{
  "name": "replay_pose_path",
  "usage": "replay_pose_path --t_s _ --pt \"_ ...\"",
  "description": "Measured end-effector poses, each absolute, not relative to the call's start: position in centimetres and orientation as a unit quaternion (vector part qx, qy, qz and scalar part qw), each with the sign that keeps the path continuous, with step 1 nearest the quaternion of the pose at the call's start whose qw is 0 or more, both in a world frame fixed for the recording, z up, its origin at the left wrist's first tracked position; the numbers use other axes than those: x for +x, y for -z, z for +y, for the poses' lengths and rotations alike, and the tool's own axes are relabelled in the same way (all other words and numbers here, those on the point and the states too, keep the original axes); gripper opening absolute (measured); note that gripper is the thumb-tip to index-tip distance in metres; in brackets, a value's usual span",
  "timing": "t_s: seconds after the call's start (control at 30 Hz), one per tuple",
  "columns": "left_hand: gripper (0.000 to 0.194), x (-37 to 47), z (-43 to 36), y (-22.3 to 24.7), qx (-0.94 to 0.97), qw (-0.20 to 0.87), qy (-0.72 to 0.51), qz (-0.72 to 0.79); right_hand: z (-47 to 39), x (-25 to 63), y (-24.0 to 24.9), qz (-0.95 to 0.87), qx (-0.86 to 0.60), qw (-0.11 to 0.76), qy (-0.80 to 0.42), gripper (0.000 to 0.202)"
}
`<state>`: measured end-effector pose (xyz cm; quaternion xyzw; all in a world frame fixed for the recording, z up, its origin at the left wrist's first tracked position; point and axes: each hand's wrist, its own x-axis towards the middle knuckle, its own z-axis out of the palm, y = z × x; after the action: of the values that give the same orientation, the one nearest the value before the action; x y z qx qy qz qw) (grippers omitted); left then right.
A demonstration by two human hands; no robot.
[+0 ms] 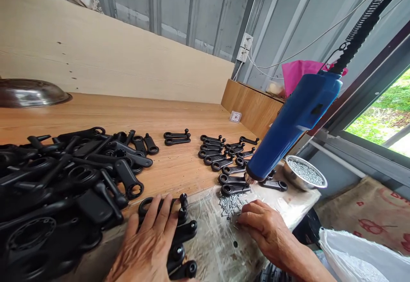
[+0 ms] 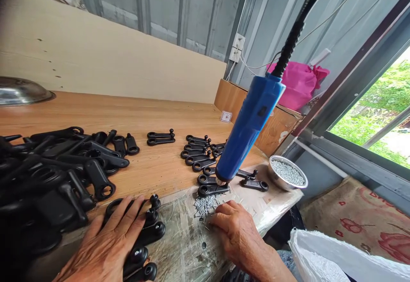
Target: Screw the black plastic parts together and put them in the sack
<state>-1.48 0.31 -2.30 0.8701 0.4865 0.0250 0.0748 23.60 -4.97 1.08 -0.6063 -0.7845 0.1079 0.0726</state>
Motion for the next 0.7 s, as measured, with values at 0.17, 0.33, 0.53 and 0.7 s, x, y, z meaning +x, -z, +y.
replay_pose_path --t_s 0.17,0.33,0.53,0.7 --pt "0.107 -1.0 0.0 1.2 0.858 0.101 -0.022 0.504 -5.3 23.3 -1.2 -0.795 -0.596 0.067 -0.091 0.021" --pt "0.104 -0.9 0.1 0.4 0.855 0.118 -0.014 0.504 -5.0 22.3 -1.0 -0.804 -0.591 0.026 -0.061 0.017" --pt "0.106 -1.0 -0.4 -0.8 0.846 0.166 0.021 0.506 -4.0 21.6 -0.8 -0.784 -0.619 -0.053 -0.010 0.021" --pt "0.114 -1.4 -0.5 -0.7 0.858 0.178 -0.014 0.482 -4.3 21.6 -0.1 -0.790 -0.601 -0.104 0.056 0.028"
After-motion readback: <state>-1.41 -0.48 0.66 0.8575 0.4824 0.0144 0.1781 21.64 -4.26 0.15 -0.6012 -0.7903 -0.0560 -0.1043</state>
